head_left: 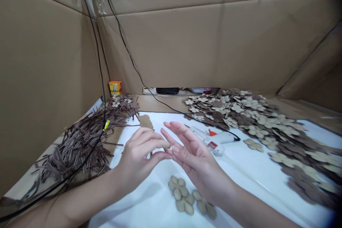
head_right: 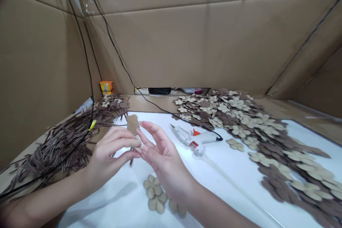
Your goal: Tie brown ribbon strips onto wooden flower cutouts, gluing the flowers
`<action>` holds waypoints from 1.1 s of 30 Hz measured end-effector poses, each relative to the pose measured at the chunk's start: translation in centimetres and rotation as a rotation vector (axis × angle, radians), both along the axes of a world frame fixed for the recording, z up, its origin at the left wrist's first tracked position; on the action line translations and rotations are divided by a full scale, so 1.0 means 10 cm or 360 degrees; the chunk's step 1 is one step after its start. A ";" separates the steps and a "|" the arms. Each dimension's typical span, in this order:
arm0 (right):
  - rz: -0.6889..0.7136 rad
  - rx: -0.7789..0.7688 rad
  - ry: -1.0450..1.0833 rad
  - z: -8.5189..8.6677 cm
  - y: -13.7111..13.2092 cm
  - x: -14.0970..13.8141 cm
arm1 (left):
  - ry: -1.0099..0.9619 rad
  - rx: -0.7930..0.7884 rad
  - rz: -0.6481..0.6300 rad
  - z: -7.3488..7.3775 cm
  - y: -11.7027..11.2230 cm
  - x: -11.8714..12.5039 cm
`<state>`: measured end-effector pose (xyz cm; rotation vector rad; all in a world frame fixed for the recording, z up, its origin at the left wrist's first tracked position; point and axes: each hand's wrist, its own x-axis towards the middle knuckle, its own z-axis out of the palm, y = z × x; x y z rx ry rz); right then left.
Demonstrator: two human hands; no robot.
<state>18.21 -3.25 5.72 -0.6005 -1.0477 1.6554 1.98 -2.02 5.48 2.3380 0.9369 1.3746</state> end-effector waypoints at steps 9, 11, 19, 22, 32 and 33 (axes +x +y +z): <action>0.0163 0.0193 0.0024 0.06 0.02 0.06 | -0.0086 -0.0465 -0.0139 0.11 0.07 -0.01; 0.0215 0.0229 0.0004 0.08 0.01 0.08 | -0.0189 -0.0749 -0.0243 0.13 0.09 -0.02; -0.0077 0.0504 -0.0329 0.06 0.12 0.15 | -0.0817 -0.1558 -0.0312 -0.03 0.14 -0.01; -0.0341 0.0935 -0.0928 0.02 0.19 0.18 | -0.0989 -0.1788 -0.0332 -0.06 0.10 0.01; -0.0642 0.1481 -0.1356 -0.02 0.17 0.16 | -0.1019 -0.1828 -0.0345 -0.04 -0.04 0.10; -0.0656 0.1483 -0.1349 -0.03 0.17 0.16 | -0.0998 -0.1809 -0.0332 -0.04 -0.04 0.10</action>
